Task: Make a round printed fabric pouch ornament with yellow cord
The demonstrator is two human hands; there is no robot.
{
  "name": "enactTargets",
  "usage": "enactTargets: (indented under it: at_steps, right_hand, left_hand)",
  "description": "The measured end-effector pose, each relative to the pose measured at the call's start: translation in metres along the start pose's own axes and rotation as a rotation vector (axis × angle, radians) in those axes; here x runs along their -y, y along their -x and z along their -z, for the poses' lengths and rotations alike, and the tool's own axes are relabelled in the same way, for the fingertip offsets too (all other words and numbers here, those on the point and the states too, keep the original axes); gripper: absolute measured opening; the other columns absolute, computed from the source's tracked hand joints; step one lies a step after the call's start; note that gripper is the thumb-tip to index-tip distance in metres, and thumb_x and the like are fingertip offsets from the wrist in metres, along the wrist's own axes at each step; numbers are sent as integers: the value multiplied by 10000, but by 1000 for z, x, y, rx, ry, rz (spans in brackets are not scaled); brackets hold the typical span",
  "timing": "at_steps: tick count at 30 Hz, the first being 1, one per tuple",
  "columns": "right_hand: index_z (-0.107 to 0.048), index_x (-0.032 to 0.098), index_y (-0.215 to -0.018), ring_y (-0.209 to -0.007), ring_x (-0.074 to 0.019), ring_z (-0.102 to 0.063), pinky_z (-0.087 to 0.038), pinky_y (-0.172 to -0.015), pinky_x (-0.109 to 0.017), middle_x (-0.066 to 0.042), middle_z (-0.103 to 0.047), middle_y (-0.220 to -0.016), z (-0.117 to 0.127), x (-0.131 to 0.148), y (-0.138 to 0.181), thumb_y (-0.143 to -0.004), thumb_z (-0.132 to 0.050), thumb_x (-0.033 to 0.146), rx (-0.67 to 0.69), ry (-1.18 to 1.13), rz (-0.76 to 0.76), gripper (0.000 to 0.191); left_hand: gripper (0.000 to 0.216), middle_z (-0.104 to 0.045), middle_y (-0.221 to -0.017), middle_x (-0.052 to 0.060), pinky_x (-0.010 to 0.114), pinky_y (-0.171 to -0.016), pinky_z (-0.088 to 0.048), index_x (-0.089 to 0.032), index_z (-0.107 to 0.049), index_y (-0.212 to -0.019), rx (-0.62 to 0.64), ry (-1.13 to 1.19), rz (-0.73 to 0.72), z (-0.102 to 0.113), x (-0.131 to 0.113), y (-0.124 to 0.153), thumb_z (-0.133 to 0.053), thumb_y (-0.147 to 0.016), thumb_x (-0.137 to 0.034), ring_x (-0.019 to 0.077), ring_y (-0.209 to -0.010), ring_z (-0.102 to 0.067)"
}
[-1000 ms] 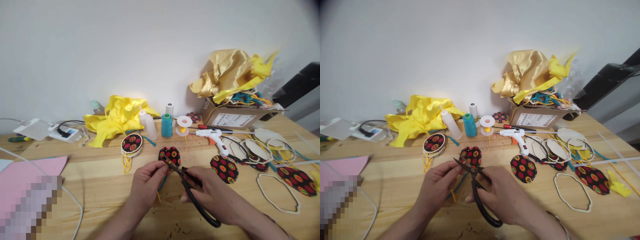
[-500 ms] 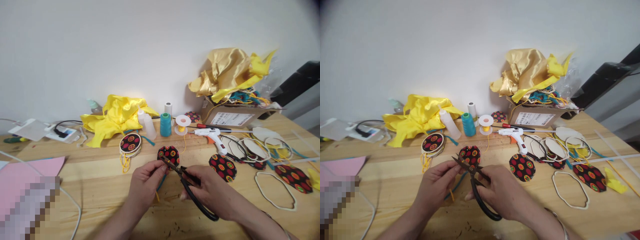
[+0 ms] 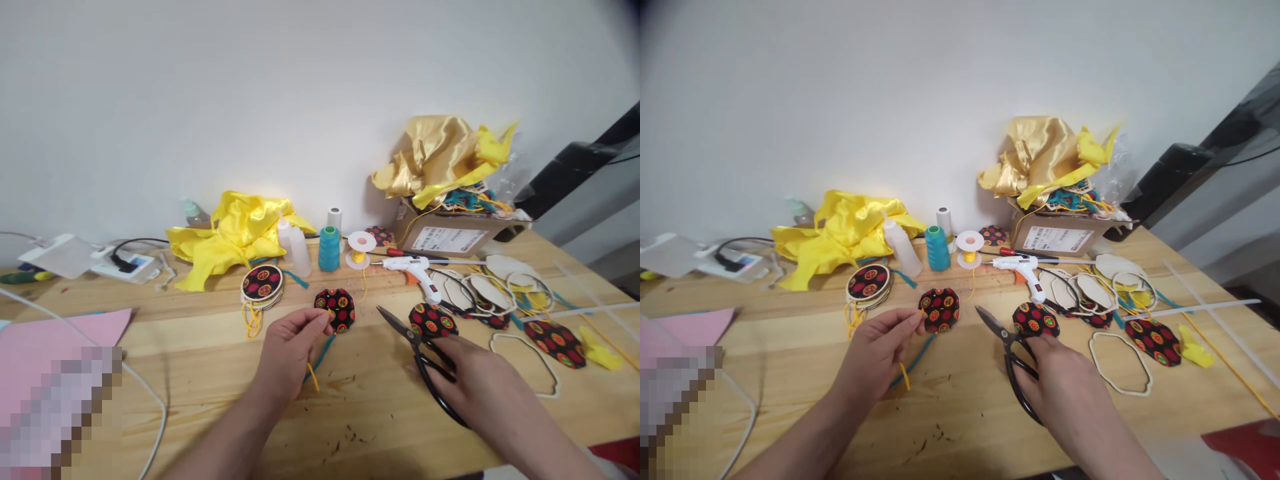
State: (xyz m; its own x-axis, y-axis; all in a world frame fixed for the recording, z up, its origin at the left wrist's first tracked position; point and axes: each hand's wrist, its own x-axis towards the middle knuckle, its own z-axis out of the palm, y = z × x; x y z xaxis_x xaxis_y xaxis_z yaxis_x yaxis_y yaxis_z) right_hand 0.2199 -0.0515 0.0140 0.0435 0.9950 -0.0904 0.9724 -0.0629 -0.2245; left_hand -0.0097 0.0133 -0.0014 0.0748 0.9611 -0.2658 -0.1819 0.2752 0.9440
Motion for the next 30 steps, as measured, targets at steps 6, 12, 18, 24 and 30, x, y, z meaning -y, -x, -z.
enactTargets:
  at_steps: [6, 12, 18, 24, 30]
  right_hand:
    - [-593, 167, -917, -745, -230, -631, -467, -640, -327, -97, -644, -882, -18, 15, 23, -804, -466, 292, -6, -18, -61, 211]
    - [-567, 115, -993, -818, -229, -602, -473, -709, -338, -120, -623, -905, -34, 35, 13, -837, -453, 213, -117, -56, 3, 216]
    - [-618, 138, -929, -860, -245, -552, -431, -786, -377, -110, -635, -893, -24, 19, -1, -849, -452, 195, -297, 117, 153, 193]
    - [-621, 150, -811, -798, -264, -580, -444, -660, -365, -107, -630, -829, -23, -8, -15, -823, -476, 166, -154, 337, 32, 147]
    - [-621, 171, -782, -741, -247, -616, -433, -595, -335, -85, -644, -797, -8, -5, -24, -768, -446, 46, 23, 376, -10, 216]
  left_hand:
    - [150, -605, -576, -13, 155, -343, -173, -133, -666, -668, 21, 62, -35, -2, -3, 1, -689, -651, -280, 1, -350, -286]
    - [148, -595, -580, -10, 150, -344, -176, -123, -664, -691, 17, 57, -45, -3, -2, 4, -685, -657, -265, -4, -354, -291]
    - [147, -598, -587, -15, 144, -352, -183, -132, -664, -704, 9, 63, -47, 0, 0, 3, -678, -674, -275, -1, -368, -301]
    - [164, -588, -597, -12, 142, -356, -169, -121, -658, -700, -40, 150, -34, 3, -5, -1, -687, -670, -279, -3, -386, -276]
    - [154, -563, -591, -14, 125, -358, -164, -106, -651, -691, -61, 229, 13, 5, -7, -1, -688, -675, -255, -8, -396, -251]
